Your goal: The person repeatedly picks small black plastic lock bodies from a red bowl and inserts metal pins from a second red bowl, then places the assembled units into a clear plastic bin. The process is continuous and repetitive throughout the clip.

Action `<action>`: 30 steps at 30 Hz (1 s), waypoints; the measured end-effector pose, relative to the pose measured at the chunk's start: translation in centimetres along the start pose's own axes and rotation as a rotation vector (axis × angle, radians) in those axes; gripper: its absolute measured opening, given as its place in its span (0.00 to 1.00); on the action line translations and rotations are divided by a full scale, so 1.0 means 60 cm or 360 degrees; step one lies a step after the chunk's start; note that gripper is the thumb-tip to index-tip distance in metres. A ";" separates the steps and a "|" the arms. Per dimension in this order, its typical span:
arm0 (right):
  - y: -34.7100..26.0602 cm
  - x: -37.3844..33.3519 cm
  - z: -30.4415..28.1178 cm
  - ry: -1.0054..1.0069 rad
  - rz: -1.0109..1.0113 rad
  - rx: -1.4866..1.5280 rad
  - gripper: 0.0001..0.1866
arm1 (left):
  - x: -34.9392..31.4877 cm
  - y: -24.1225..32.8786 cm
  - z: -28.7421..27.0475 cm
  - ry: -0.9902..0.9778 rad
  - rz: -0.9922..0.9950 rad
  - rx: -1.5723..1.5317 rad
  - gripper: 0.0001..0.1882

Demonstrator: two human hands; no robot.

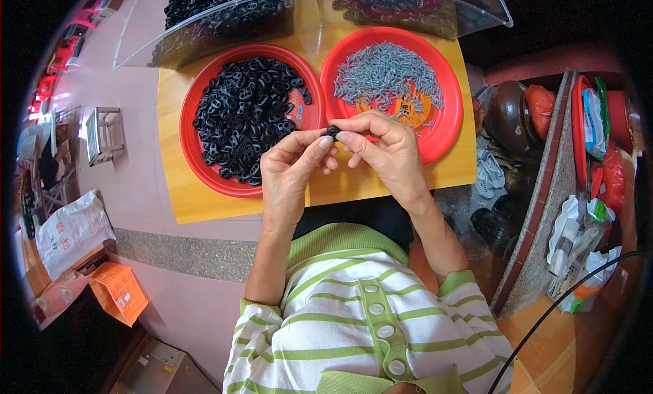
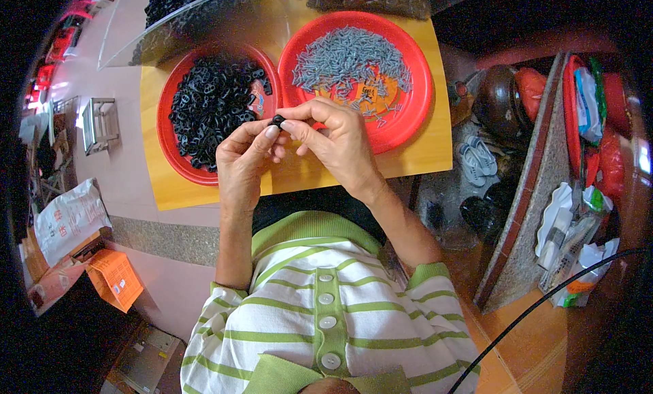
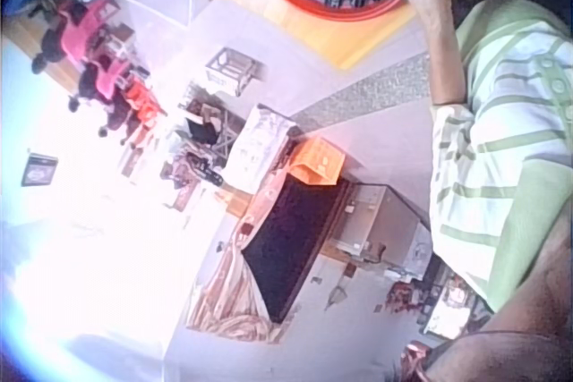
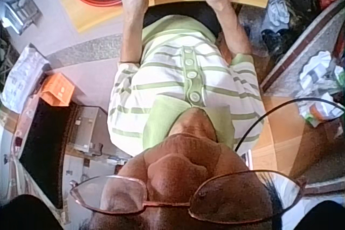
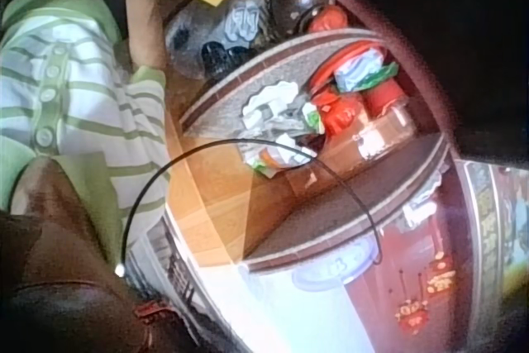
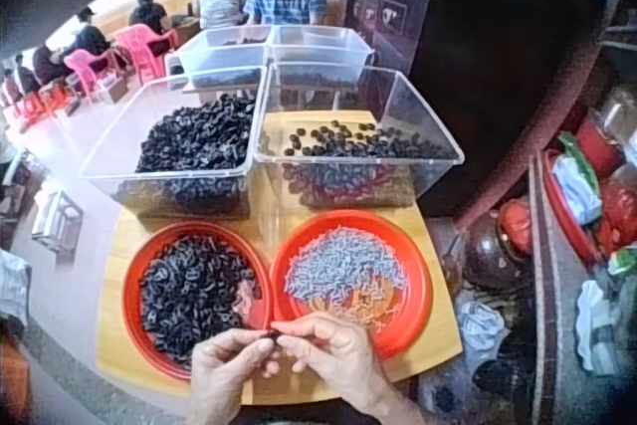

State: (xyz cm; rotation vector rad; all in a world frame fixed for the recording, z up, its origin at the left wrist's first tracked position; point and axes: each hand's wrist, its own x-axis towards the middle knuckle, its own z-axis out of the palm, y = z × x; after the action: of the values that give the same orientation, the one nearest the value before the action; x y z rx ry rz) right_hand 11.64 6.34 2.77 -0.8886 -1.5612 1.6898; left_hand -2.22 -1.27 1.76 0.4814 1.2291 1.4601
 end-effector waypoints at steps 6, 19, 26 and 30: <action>0.010 -0.006 0.004 0.0055 -0.0058 -0.0017 0.07 | 0.002 -0.013 0.004 -0.0025 0.0090 0.0008 0.07; -0.020 -0.014 0.018 0.0104 -0.0253 -0.0396 0.14 | 0.000 -0.007 0.011 0.0125 0.0138 -0.0210 0.08; -0.011 -0.010 0.009 0.0127 -0.0528 -0.0665 0.14 | 0.000 -0.017 0.013 0.0009 0.0103 -0.0362 0.07; -0.016 -0.007 0.007 0.0117 -0.0504 -0.0566 0.12 | -0.005 -0.012 0.037 0.0098 0.0236 -0.0457 0.08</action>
State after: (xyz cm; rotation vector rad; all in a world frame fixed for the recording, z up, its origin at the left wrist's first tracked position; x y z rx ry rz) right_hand 11.54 5.84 3.76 -0.8111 -1.8729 1.1677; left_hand 0.02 -0.71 2.04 0.3393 1.0259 1.7570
